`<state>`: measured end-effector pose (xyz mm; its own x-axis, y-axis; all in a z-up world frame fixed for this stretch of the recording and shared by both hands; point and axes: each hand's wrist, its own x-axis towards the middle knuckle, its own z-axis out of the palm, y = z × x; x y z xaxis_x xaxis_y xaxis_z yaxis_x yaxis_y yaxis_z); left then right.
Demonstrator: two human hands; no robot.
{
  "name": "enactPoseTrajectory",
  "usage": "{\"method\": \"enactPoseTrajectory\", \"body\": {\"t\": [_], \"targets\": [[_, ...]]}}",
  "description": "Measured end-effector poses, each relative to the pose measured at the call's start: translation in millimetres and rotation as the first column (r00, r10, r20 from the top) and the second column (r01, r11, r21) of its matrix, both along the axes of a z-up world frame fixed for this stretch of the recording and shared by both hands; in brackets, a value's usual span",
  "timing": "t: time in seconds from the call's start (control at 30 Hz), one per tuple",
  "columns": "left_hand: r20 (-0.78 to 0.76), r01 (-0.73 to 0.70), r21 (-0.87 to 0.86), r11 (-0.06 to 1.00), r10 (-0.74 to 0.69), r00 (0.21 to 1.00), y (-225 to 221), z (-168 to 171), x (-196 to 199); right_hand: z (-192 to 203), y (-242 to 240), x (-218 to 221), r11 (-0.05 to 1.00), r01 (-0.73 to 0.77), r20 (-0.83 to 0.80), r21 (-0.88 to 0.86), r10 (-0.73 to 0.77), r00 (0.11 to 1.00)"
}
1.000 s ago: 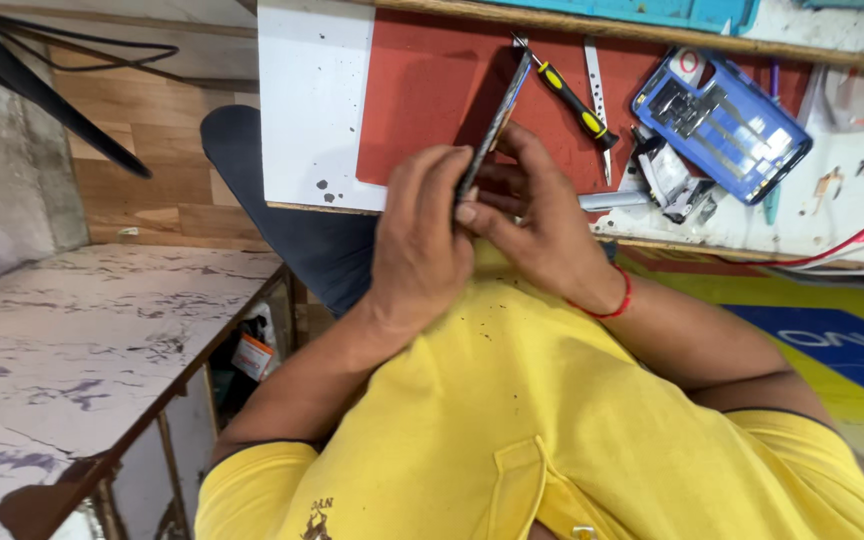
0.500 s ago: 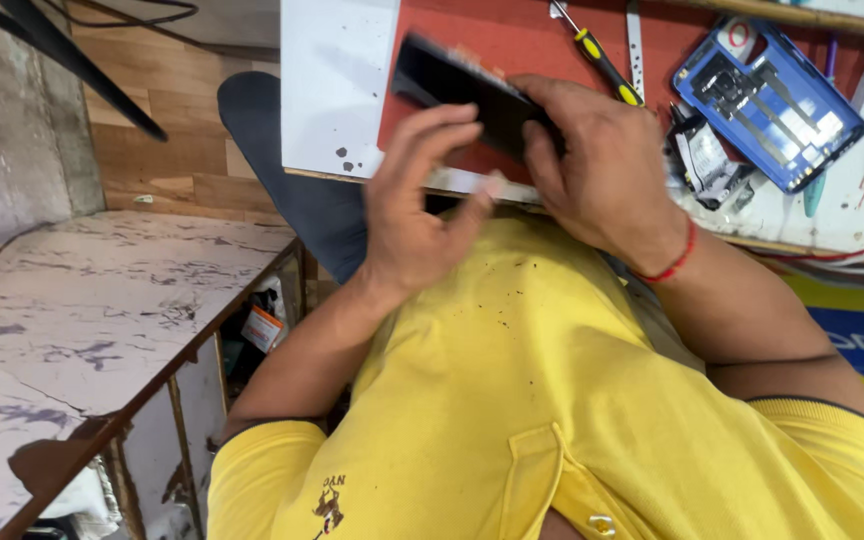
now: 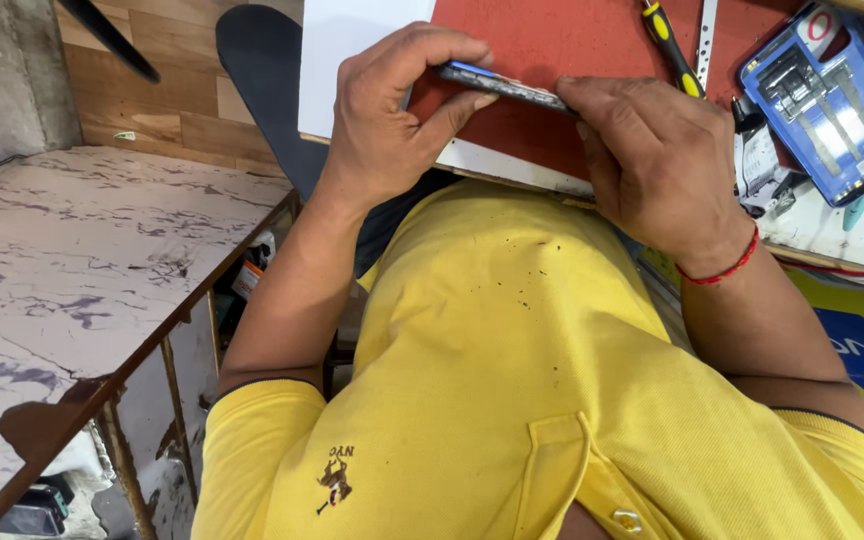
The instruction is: The person uses a screwdriver to remove screws from a disassembled mobile phone. They then apply a dark adhesive from a tube along the edge of the phone's internal frame and use a small tool to spread it evenly.
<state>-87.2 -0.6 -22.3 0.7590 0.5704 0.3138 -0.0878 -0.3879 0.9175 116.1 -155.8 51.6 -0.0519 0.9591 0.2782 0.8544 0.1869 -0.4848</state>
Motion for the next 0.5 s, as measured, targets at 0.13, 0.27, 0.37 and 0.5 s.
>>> {"method": "enactPoseTrajectory", "body": {"t": [0.13, 0.27, 0.37, 0.5], "targets": [[-0.006, -0.004, -0.062, 0.998, 0.003, 1.000, 2, -2, 3, 1, 7, 4, 0.993, 0.029, -0.123, -0.115, -0.043, 0.991], [-0.016, 0.015, -0.133, 0.991, -0.018, 1.000, 4, -2, 8, 0, 11, 13, 0.968, 0.049, -0.265, -0.246, -0.116, 0.957], [-0.029, 0.036, -0.168, 0.985, -0.041, 0.999, 7, -5, 8, -3, 10, 18, 0.959, 0.041, -0.319, -0.281, -0.134, 0.938], [-0.058, 0.061, -0.227, 0.972, -0.076, 0.995, 6, -14, 5, 12, 19, 24, 0.930, 0.022, -0.208, -0.366, -0.104, 0.973]]}}
